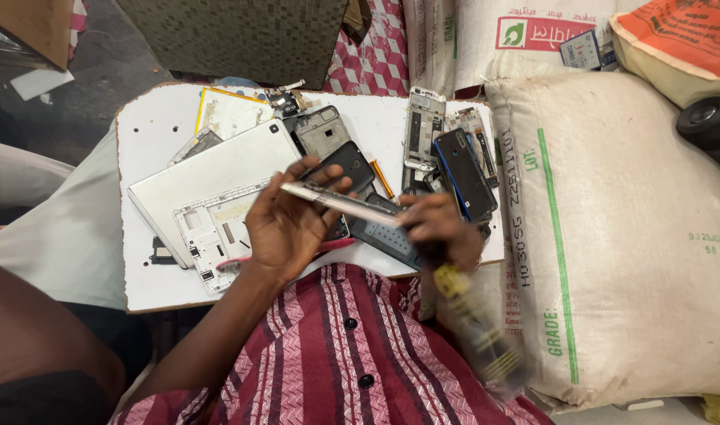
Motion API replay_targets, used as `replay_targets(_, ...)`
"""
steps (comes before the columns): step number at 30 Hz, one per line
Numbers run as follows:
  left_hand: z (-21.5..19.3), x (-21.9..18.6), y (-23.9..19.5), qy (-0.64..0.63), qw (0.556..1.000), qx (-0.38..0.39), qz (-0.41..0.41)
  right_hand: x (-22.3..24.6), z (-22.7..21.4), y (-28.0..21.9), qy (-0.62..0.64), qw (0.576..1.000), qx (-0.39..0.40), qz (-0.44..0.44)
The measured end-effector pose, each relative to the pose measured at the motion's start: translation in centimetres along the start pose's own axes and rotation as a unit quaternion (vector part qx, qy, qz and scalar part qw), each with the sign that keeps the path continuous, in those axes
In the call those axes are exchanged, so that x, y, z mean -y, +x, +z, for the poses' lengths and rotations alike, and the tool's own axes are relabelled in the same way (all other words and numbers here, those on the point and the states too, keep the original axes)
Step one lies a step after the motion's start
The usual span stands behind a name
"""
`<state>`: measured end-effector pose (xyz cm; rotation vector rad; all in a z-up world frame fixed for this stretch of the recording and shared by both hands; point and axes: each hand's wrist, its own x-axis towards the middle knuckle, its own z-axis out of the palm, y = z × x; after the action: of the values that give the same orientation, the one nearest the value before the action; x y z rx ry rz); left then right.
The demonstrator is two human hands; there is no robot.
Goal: The person handles a smartphone and a packaged 6D screen protector, aligns the protector over the phone screen, and uses a small plastic squeegee to smooth the protector onto the screen. The person repeatedly adjusts the protector and wipes the surface to remove bubbles.
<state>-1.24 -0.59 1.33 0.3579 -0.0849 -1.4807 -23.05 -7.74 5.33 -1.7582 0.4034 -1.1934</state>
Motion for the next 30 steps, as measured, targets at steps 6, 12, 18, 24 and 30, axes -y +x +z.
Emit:
replay_targets(6, 2.1, 0.3, -0.1, -0.144, 0.990, -0.001, 0.003, 3.2, 2.4, -0.6, -0.158, 0.972, 0.162, -0.058)
replay_targets(12, 1.2, 0.2, 0.1, -0.161, 0.985, 0.048, 0.022, 1.8, 2.3, -1.0, -0.128, 0.986, 0.101, -0.042)
replay_targets(18, 0.3, 0.0, 0.0, -0.188, 0.977, 0.092, 0.032, -0.1, -0.5, -1.9, -0.031, 0.994, -0.032, 0.104)
replay_targets(24, 0.7, -0.3, 0.0, -0.149, 0.988, 0.042, 0.024, -1.5, 0.3, -2.5, -0.042, 0.994, 0.016, 0.099)
replay_targets(30, 1.2, -0.8, 0.0, -0.139, 0.988, 0.065, 0.026, -0.1, 0.7, -3.4, -0.008, 0.971, -0.010, 0.239)
